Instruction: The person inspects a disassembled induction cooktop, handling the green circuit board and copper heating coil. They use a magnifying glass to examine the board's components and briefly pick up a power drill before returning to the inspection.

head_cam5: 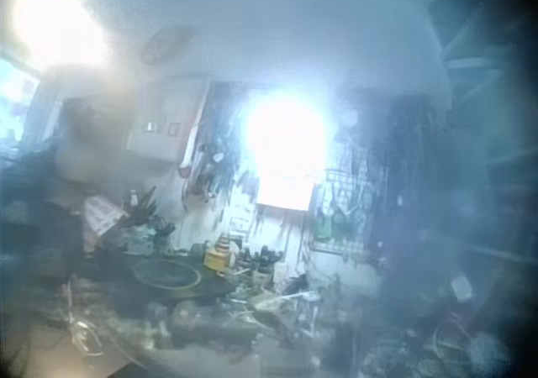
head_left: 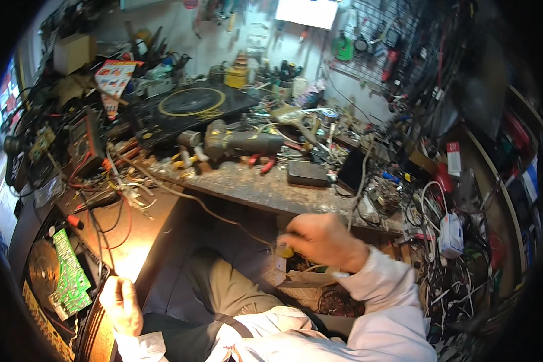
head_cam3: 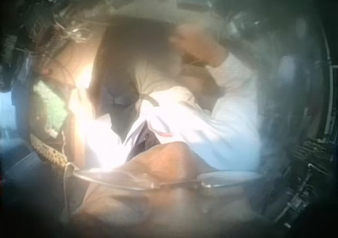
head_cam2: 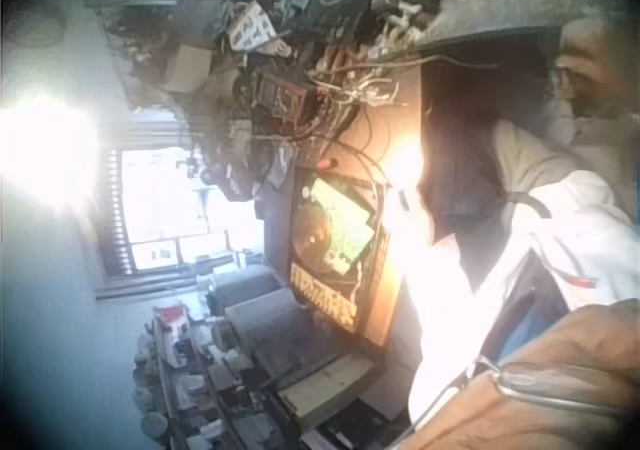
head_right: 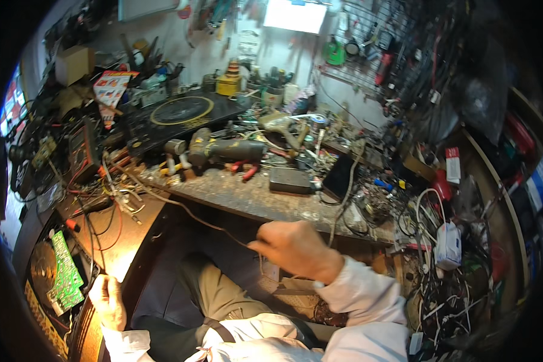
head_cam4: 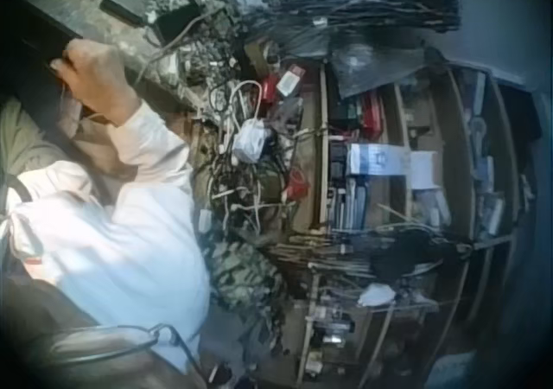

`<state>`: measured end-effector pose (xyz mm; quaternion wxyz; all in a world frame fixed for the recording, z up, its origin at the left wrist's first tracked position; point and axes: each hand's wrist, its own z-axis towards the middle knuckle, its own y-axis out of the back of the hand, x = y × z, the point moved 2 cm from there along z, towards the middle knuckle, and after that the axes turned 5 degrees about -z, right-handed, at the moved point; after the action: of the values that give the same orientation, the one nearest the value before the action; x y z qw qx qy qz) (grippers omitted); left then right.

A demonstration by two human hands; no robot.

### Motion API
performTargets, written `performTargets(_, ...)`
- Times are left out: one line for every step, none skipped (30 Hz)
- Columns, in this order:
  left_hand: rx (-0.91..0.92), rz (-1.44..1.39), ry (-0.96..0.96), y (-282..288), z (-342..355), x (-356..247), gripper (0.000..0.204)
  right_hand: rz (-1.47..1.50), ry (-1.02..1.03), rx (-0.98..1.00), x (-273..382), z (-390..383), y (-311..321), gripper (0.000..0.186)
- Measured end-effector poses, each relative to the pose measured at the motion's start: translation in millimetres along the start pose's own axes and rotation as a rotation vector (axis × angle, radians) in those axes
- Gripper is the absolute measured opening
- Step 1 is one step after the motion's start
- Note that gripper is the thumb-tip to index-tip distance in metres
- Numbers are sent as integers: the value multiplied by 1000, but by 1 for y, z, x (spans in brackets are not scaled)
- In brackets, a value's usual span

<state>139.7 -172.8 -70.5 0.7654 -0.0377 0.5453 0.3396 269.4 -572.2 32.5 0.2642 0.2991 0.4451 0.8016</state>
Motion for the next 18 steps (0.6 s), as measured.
performTargets(1, -15, 91, 4, -1, -1, 23, 31, -8, -9, -4, -4, -17, 27)
performTargets(17, -31, 176, 7, 2, 1, 26, 97, -26, -32, -8, -10, -26, 29)
performTargets(17, -25, 160, 10, 4, 11, 27, 128, -52, -65, -9, -16, -33, 29)
performTargets(17, -27, 139, 11, 6, 23, 29, 149, -76, -102, -11, -22, -37, 29)
performTargets(5, -106, 154, 17, 2, 25, 31, 221, -72, -131, -11, -20, -43, 30)
performTargets(-18, -109, 197, 21, 2, 28, 31, 289, -81, -163, -13, -21, -47, 31)
performTargets(-63, -23, 233, 28, 3, 44, 31, 338, -98, -159, -17, -25, -49, 28)
performTargets(-118, 72, 270, 39, 2, 63, 31, 362, -109, -133, -22, -28, -52, 30)
performTargets(-120, 72, 238, 46, 3, 78, 32, 395, -119, -143, -27, -33, -56, 32)
performTargets(-126, 46, 220, 40, 6, 75, 34, 427, -132, -150, -31, -39, -61, 34)
performTargets(-127, 88, 295, 40, 8, 72, 34, 441, -147, -157, -35, -43, -65, 34)
performTargets(-127, 131, 370, 41, 11, 67, 34, 455, -164, -165, -39, -47, -69, 33)
performTargets(-144, 152, 382, 42, 11, 67, 33, 471, -176, -170, -44, -50, -73, 33)
performTargets(-149, 162, 377, 40, 14, 70, 32, 484, -190, -178, -47, -53, -77, 33)
performTargets(-152, 178, 372, 41, 17, 74, 32, 497, -205, -187, -50, -56, -81, 32)
performTargets(-162, 191, 370, 41, 20, 76, 31, 509, -217, -199, -53, -57, -84, 32)
performTargets(-169, 198, 374, 39, 21, 79, 31, 512, -232, -168, -55, -58, -85, 30)
performTargets(-176, 210, 379, 39, 23, 81, 30, 552, -217, -196, -56, -57, -86, 26)
